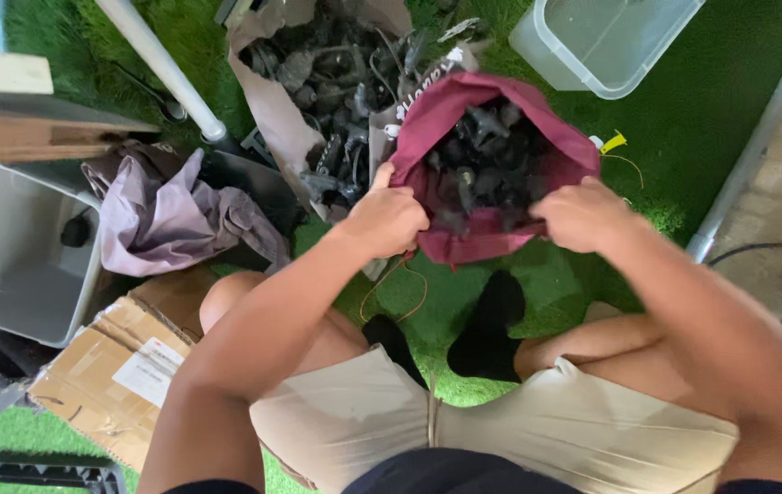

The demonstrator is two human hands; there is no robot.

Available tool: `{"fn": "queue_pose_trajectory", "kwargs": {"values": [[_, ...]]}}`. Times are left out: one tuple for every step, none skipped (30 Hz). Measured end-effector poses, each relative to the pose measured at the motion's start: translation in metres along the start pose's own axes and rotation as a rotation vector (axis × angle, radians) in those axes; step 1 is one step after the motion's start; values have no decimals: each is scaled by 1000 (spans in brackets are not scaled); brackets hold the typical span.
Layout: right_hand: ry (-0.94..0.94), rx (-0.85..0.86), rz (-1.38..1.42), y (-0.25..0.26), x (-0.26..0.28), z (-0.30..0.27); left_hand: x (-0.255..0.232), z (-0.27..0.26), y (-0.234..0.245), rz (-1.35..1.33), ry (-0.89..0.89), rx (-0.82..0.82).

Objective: The person sorts through various black mechanical parts and components, transferring them between a plastic bin, a maroon bag, and a large brown paper bag.

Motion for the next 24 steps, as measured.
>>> {"fn": "queue_pose_trajectory", "kwargs": {"values": [[143, 61, -47, 8, -7, -8, 6, -5, 11, -196, -19, 57], [286, 124, -93, 14, -11, -17, 11, -9, 24, -392, -36, 115], [288, 133, -90, 18, -14, -25, 14, -13, 36, -400, -34, 120], [365, 35, 29, 25, -11, -37, 17, -18, 46, -467, -15, 162], [447, -79, 137, 37, -11, -41, 22, -16, 56, -519, 7, 189], [453, -88, 129, 39, -14, -49, 20, -18, 64, -512, 13, 180], [575, -185, 321, 47, -9, -61, 13, -23, 72, -558, -21, 120], [690, -286, 513, 58, -7, -66, 10, -26, 78, -603, -55, 60], [696, -281, 514, 60, -10, -66, 9, -28, 78, -605, -48, 59], [453, 8, 679, 53, -23, -60, 13, -29, 77, -541, 13, -5], [193, 288, 817, 47, -34, -55, 18, -26, 76, -472, 69, -74], [238, 27, 797, 64, -39, -38, 18, -21, 70, -469, 71, -80], [278, -230, 768, 81, -44, -21, 20, -15, 70, -479, 142, -307], [76, -277, 833, 84, -55, 4, 23, -13, 69, -483, 212, -536], [-134, -323, 896, 82, -64, 30, 17, -5, 56, -482, 213, -536], [-121, -332, 832, 80, -61, 54, 13, 3, 46, -366, 317, -597], [-101, -347, 766, 79, -59, 81, 16, 7, 41, -241, 420, -664], [-83, -422, 767, 74, -54, 105, 16, 8, 36, -234, 422, -671], [-68, -490, 770, 64, -48, 125, 11, 6, 31, -147, 429, -640], [-36, -609, 826, 56, -44, 144, 6, 4, 29, -59, 435, -607], [-4, -726, 881, 50, -41, 161, 3, -1, 30, -58, 438, -608], [-1, -725, 881, 39, -39, 177, -2, -8, 31, 7, 411, -549], [62, -879, 781, 36, -35, 188, -8, -13, 33, 71, 387, -488], [127, -1027, 677, 37, -31, 197, -10, -15, 35, 72, 393, -488]]}}
Point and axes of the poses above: each hand's wrist, its own z-axis towards the middle knuckle, its own y-axis out of the back of the hand, x = y × z, the point moved 5 cm from there along z, towards the middle knuckle, and after that the axes turned 13 degrees about -x, right-handed, at the moved point
